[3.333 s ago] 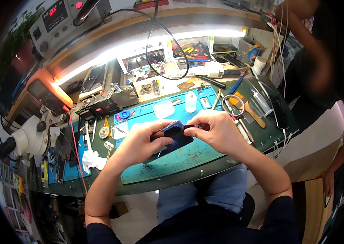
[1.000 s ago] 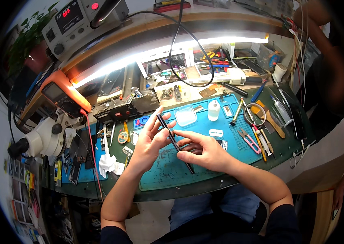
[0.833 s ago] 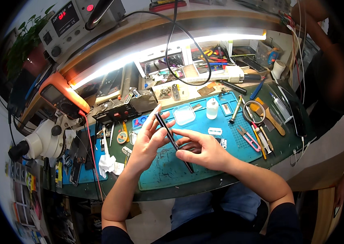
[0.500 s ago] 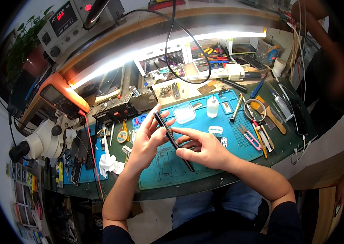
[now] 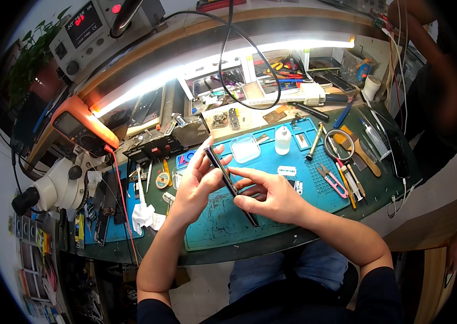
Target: The person handles a small circular component and a smartphone in a workshop. They apply a liquid substance to the phone's edge and use a metal tool to pry open the device's back cover. The person then removes the back cover and manipulates internal components.
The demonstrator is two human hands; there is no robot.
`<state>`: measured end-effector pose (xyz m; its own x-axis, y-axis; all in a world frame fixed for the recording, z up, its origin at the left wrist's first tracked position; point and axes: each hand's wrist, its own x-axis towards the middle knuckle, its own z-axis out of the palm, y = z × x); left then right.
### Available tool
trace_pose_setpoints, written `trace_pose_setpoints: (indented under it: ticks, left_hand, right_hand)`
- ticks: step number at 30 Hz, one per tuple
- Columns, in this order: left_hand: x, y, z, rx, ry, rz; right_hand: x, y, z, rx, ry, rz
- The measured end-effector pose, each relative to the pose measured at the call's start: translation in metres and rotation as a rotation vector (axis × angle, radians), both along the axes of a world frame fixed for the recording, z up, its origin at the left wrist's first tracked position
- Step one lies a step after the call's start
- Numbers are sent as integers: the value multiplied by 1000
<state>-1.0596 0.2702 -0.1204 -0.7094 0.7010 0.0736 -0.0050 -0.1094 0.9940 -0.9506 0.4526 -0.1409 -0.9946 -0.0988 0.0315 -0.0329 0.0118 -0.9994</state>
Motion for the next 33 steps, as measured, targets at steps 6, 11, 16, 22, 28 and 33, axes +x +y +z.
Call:
trace_pose_setpoints:
  ticks: [6,11,16,22,28,33]
  left_hand:
    - [-3,0,-3,23,25,-59]
    - [-4,-1,-4,80,-115,-68]
    - [9,4,-7,-28,-202,198]
    - [17,4,-5,-76,-173,281]
    - [15,2,-7,-70,-207,301]
    - [15,1,-9,-84,-208,288]
  right_hand:
    - [-1,-4,-8,-17,54,-70]
    - [-2,14,5,223,33,-53]
    - [32,60,17,1216,107,-296]
    - [30,66,15,1295,-102,-130]
    - [59,31,19,723,269,-369]
    - [67,-13,-6,660,626,-578]
